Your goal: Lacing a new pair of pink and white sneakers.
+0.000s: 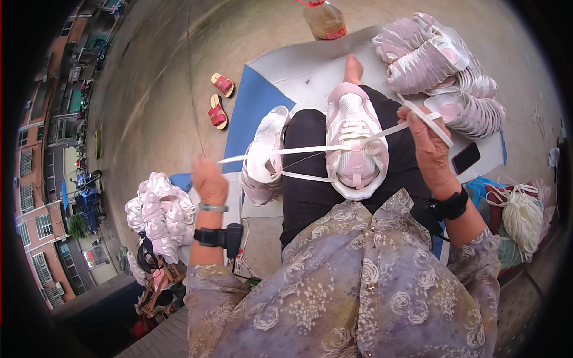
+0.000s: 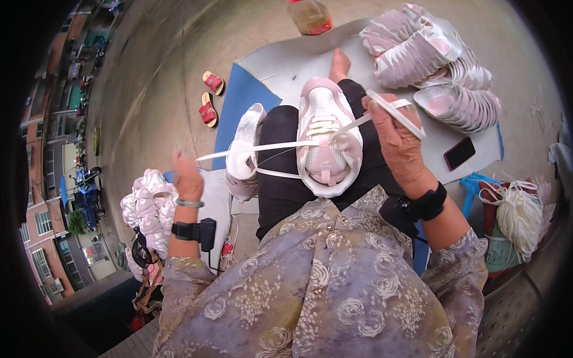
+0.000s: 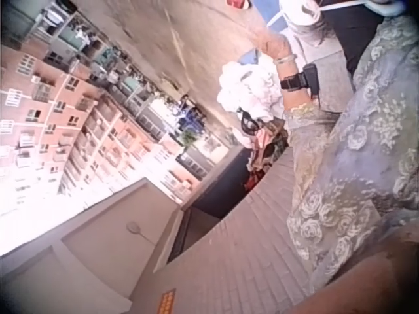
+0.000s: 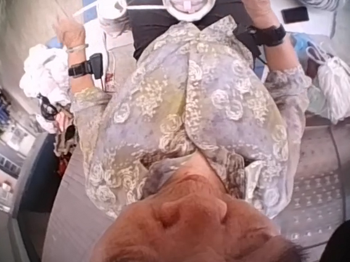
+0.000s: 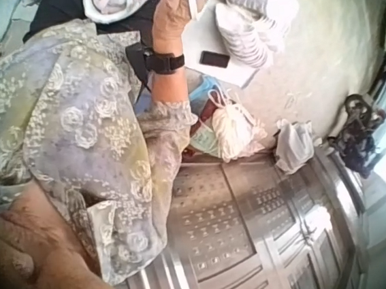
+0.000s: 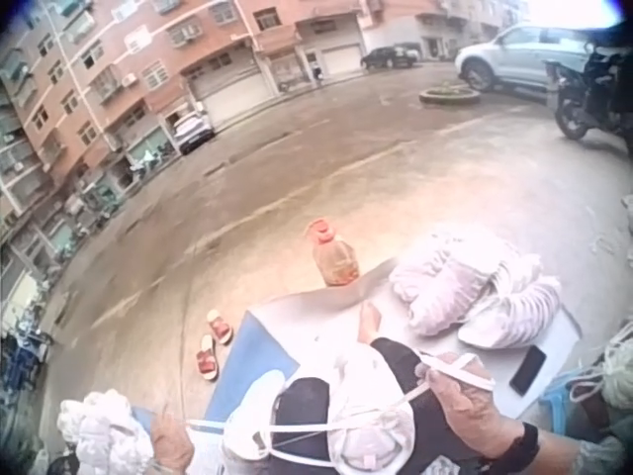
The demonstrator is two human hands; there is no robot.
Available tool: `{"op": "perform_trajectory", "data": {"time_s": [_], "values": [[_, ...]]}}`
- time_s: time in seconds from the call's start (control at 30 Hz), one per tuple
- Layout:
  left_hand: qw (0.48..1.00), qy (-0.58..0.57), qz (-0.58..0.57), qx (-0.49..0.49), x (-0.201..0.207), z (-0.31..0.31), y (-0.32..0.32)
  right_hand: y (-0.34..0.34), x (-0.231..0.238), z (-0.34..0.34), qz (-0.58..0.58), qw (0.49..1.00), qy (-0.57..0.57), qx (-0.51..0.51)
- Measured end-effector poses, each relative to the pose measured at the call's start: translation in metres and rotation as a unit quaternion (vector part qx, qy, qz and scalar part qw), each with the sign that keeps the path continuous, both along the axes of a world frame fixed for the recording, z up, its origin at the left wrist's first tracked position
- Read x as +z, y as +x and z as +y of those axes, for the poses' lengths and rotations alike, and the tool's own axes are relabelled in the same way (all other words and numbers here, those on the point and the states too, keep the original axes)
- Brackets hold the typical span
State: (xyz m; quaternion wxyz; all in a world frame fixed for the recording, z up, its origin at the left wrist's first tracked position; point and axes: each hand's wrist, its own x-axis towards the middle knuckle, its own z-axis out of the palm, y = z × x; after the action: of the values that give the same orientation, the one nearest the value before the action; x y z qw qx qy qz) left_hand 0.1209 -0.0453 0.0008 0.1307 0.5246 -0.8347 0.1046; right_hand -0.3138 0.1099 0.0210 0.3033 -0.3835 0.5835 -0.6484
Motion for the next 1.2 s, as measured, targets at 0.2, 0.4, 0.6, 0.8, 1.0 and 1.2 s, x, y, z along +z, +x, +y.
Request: {"op": "perform_trajectory", "data": {"time_s": [0.2,0.4,0.6,0.8,1.0,1.2], "values": [[0.973,0.017,-0.142,0.179,0.016,0.007,0.066,-0.029,0.013,0.016,0.024,0.996,0.018,-0.090],[0.973,0.179,-0.113,0.090,-0.024,0.015,0.009,-0.056,0.004,0.057,0.010,0.973,0.171,-0.155],[0.924,0.195,0.194,-0.265,0.009,0.050,-0.165,-0.050,-0.027,0.091,-0.073,0.847,0.514,0.115],[0.918,0.187,0.154,-0.314,0.005,0.063,-0.206,0.003,-0.007,0.048,0.294,0.935,0.169,0.098],[0.901,0.314,0.153,-0.256,0.008,0.065,-0.211,0.022,-0.020,0.016,0.350,0.925,0.103,0.105],[0.838,0.418,0.240,-0.255,0.016,0.054,-0.209,0.027,-0.031,0.008,0.397,0.898,0.156,0.104]]}}
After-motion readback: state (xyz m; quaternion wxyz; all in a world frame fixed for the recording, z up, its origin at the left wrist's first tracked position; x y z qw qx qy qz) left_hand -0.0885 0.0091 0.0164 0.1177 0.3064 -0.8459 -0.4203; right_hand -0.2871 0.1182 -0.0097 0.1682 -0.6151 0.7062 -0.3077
